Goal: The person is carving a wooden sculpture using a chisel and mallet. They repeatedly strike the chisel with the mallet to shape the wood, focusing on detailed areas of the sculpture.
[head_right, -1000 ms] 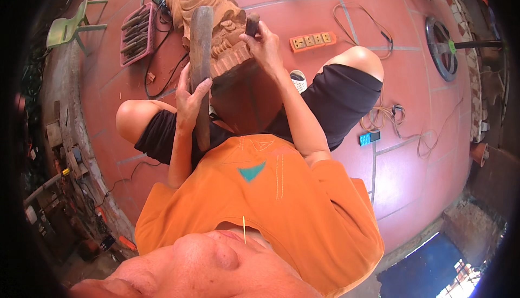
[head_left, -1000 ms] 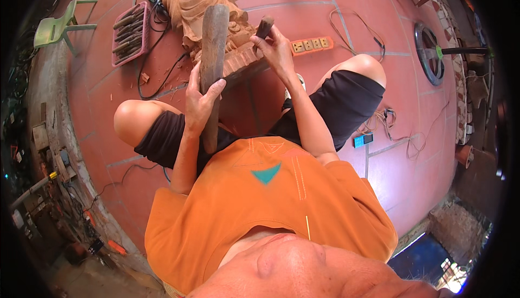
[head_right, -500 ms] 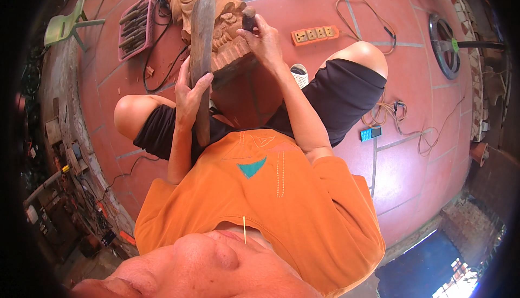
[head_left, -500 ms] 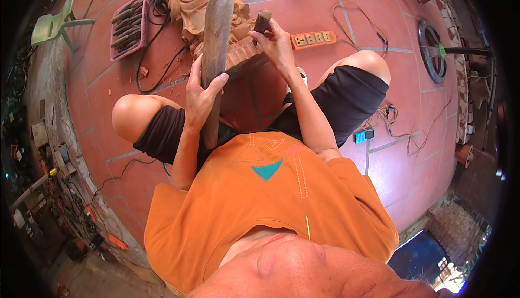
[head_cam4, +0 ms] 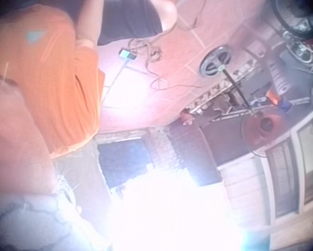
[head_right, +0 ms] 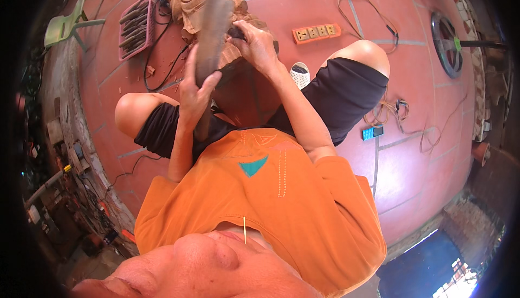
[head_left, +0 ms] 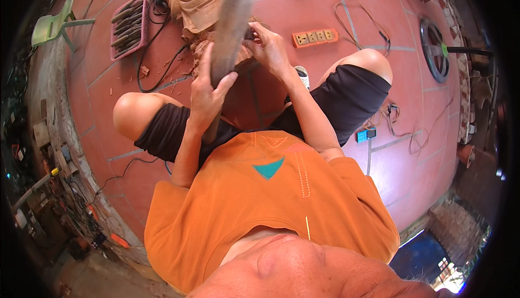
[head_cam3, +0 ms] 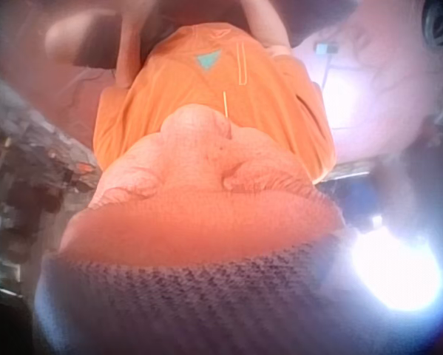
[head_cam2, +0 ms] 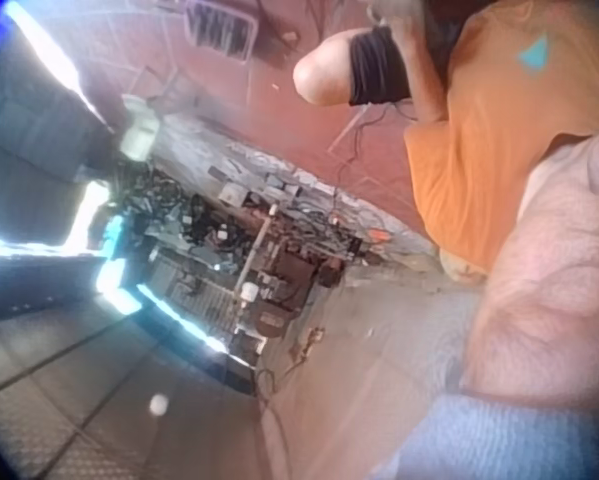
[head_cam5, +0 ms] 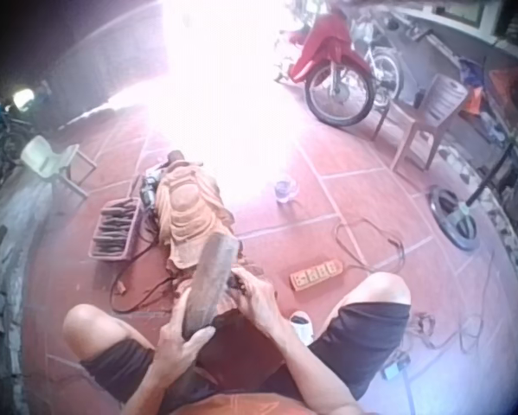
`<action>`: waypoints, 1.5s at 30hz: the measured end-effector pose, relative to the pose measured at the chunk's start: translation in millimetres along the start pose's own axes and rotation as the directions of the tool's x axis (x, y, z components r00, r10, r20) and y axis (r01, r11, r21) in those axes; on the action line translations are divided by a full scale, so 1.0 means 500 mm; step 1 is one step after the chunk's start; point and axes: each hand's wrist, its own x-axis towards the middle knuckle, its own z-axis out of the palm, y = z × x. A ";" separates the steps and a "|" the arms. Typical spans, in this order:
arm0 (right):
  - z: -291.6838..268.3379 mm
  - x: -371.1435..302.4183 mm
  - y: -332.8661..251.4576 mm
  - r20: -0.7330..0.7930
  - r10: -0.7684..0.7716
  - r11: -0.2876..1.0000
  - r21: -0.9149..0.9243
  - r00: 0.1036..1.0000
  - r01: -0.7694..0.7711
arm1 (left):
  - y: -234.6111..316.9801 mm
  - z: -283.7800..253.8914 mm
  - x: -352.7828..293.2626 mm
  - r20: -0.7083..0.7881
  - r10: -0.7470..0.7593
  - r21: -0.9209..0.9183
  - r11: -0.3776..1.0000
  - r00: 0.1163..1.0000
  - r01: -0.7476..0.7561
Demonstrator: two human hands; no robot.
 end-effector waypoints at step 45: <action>-0.037 -0.001 -0.014 -0.010 0.268 0.944 0.205 0.963 -0.260 | -0.031 -0.042 -0.007 0.049 -0.097 -0.165 0.981 0.994 0.104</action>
